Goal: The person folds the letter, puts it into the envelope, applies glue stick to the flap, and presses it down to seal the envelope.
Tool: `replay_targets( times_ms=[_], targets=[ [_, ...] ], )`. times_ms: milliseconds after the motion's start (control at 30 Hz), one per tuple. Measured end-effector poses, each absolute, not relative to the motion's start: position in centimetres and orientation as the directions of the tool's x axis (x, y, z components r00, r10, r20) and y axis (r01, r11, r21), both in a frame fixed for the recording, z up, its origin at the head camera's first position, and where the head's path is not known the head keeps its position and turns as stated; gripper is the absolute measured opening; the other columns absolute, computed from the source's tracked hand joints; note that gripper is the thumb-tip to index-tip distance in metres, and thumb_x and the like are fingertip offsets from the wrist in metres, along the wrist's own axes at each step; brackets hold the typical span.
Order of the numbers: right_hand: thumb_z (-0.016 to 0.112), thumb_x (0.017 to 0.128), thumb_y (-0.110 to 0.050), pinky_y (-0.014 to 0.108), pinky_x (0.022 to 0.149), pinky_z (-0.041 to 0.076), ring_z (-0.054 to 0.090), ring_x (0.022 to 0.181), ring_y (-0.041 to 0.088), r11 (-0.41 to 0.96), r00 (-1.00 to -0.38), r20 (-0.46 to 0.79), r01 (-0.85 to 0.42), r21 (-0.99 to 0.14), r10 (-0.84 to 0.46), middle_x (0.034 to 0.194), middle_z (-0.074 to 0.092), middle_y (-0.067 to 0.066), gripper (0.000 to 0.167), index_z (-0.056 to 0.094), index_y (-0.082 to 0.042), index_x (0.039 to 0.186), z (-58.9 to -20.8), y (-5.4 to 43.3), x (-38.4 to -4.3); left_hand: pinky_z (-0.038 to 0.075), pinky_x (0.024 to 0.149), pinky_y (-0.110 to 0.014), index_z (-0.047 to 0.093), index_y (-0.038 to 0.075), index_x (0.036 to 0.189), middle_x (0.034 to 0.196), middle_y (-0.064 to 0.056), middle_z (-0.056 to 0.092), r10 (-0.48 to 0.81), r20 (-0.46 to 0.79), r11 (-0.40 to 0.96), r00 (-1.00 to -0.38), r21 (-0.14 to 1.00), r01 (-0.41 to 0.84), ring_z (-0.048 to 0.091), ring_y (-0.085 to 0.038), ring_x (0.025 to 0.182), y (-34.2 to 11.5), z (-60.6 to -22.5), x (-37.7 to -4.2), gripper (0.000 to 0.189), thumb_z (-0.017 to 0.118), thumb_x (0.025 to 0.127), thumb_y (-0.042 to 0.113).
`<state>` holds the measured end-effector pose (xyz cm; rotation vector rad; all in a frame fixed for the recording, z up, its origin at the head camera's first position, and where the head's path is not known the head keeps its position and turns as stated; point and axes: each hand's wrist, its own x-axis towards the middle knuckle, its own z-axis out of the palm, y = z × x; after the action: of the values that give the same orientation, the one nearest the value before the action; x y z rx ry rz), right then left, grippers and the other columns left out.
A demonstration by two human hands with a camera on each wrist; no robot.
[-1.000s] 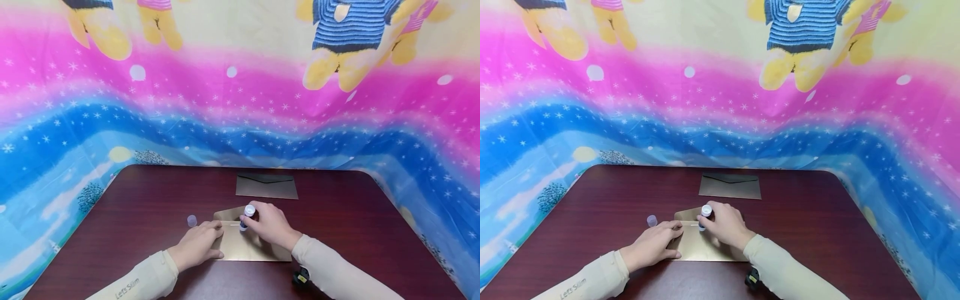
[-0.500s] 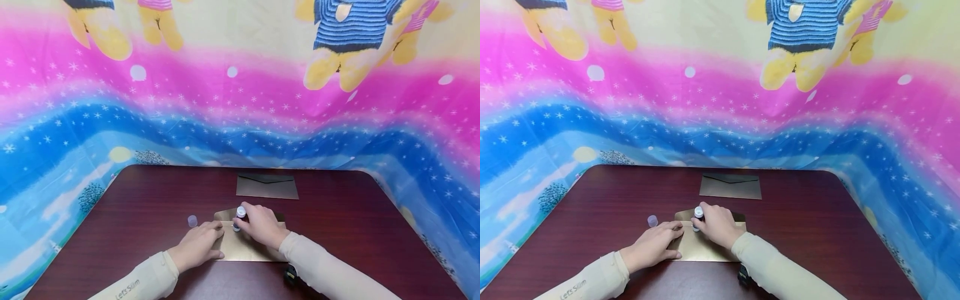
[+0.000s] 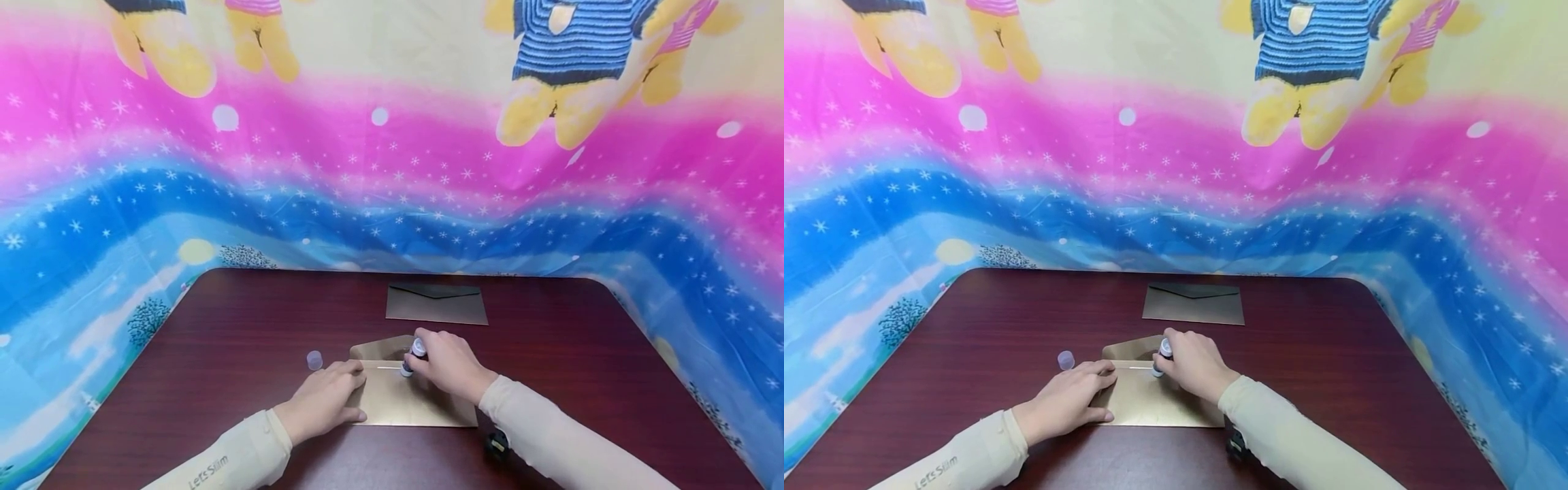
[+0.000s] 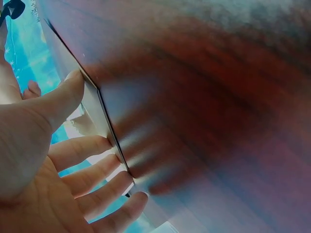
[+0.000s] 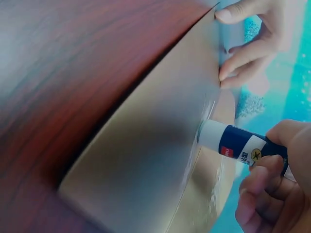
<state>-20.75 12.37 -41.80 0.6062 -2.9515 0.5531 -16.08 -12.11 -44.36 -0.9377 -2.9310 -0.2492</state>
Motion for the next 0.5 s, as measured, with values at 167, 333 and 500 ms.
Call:
replay_targets(
  times_ms=[167,333,500],
  targets=[
    [0.078,0.087,-0.031,0.025,0.053,0.045,0.053,0.062,0.007,0.876,-0.934,0.128,-0.356,-0.325,-0.332,0.075,0.067,-0.004,0.022,0.066,-0.014,0.092,-41.4,14.2,-20.7,0.056,0.094,-0.045,0.071,0.004,0.121,0.131,-0.011,0.064,0.569,0.091,0.804,-0.817,0.144,0.576,0.064,-0.029,0.117,-12.1,-44.2,-16.0,0.061,0.082,0.078,0.045],
    [0.079,0.085,-0.031,0.027,0.054,0.047,0.055,0.063,0.008,0.895,-0.948,0.117,-0.317,-0.313,-0.295,0.075,0.068,-0.003,0.023,0.067,-0.013,0.093,-41.1,16.0,-20.6,0.056,0.094,-0.045,0.070,0.003,0.122,0.131,-0.011,0.064,0.569,0.089,0.806,-0.818,0.140,0.576,0.064,-0.029,0.117,-12.1,-44.2,-16.0,0.062,0.083,0.078,0.045],
    [0.076,0.087,-0.032,0.027,0.052,0.045,0.054,0.061,0.008,0.894,-0.956,0.100,-0.292,-0.340,-0.275,0.071,0.064,-0.005,0.021,0.065,-0.014,0.088,-41.1,17.3,-20.7,0.056,0.093,-0.045,0.070,0.004,0.123,0.132,-0.010,0.064,0.571,0.084,0.805,-0.817,0.138,0.577,0.064,-0.029,0.117,-12.0,-44.3,-16.0,0.062,0.082,0.079,0.045]
  ],
)
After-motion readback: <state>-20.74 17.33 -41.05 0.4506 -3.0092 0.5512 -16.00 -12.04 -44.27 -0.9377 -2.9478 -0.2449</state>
